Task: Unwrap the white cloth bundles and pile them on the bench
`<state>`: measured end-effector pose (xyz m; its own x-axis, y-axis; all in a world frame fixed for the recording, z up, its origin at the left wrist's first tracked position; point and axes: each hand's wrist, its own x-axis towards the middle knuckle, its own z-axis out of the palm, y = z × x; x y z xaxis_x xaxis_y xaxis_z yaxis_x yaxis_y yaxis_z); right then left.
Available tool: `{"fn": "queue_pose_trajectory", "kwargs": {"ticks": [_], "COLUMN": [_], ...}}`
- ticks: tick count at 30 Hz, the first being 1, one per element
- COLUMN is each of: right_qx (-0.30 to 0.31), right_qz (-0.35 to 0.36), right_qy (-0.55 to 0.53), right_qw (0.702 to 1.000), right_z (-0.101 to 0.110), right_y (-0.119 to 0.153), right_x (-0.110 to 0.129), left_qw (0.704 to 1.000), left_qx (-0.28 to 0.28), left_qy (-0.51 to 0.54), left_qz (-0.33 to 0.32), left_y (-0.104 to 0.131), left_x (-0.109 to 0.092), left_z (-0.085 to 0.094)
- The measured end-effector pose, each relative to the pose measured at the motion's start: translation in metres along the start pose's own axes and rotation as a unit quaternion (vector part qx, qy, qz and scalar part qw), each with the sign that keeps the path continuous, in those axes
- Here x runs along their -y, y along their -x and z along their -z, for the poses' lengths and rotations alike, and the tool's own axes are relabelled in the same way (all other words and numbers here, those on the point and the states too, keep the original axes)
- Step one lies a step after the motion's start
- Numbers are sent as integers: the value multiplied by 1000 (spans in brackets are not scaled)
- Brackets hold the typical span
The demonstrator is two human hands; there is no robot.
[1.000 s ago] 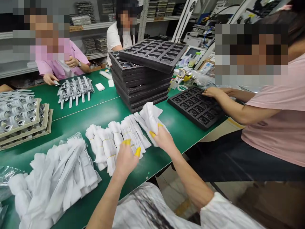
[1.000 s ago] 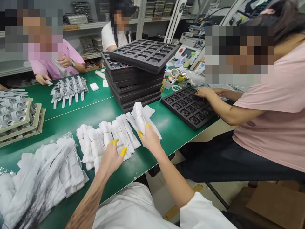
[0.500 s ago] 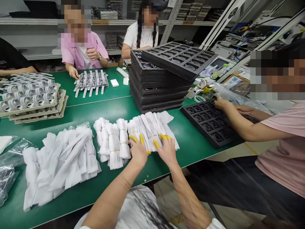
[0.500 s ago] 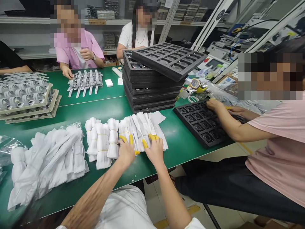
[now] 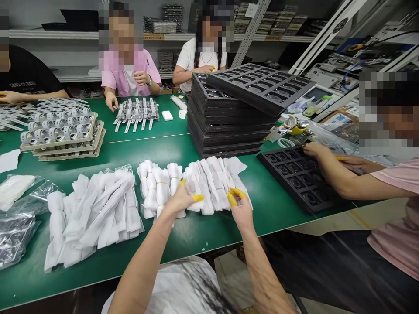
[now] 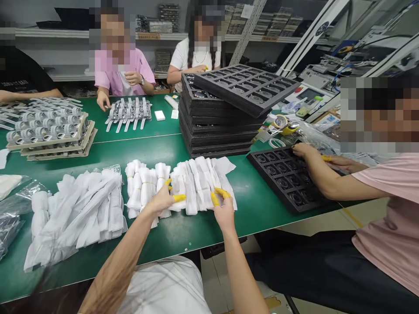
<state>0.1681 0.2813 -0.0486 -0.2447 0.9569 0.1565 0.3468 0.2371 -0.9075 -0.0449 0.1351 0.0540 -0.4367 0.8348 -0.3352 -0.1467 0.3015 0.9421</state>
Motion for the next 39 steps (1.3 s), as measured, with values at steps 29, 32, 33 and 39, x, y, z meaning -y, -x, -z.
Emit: {"fn": "queue_pose_trajectory", "kwargs": {"ticks": [29,32,33,39], "right_qx": [315,383,406,506], "right_qz": [210,184,171,106], "right_qy": [-46,-48,-49,-55], "right_qw": [924,904,896,854], "right_z": [-66,-66,-65,-58], "right_y": [172,178,179,170], "right_x": [140,140,141,155], "left_qw": [955,952,953,970], "left_qx": [77,55,47,73], "left_qy": [280,292,290,209], "left_qz": [67,72,77,103], "left_y": [165,168,168,172], "left_x": [34,36,36,34], "left_z": [60,64,65,79]}}
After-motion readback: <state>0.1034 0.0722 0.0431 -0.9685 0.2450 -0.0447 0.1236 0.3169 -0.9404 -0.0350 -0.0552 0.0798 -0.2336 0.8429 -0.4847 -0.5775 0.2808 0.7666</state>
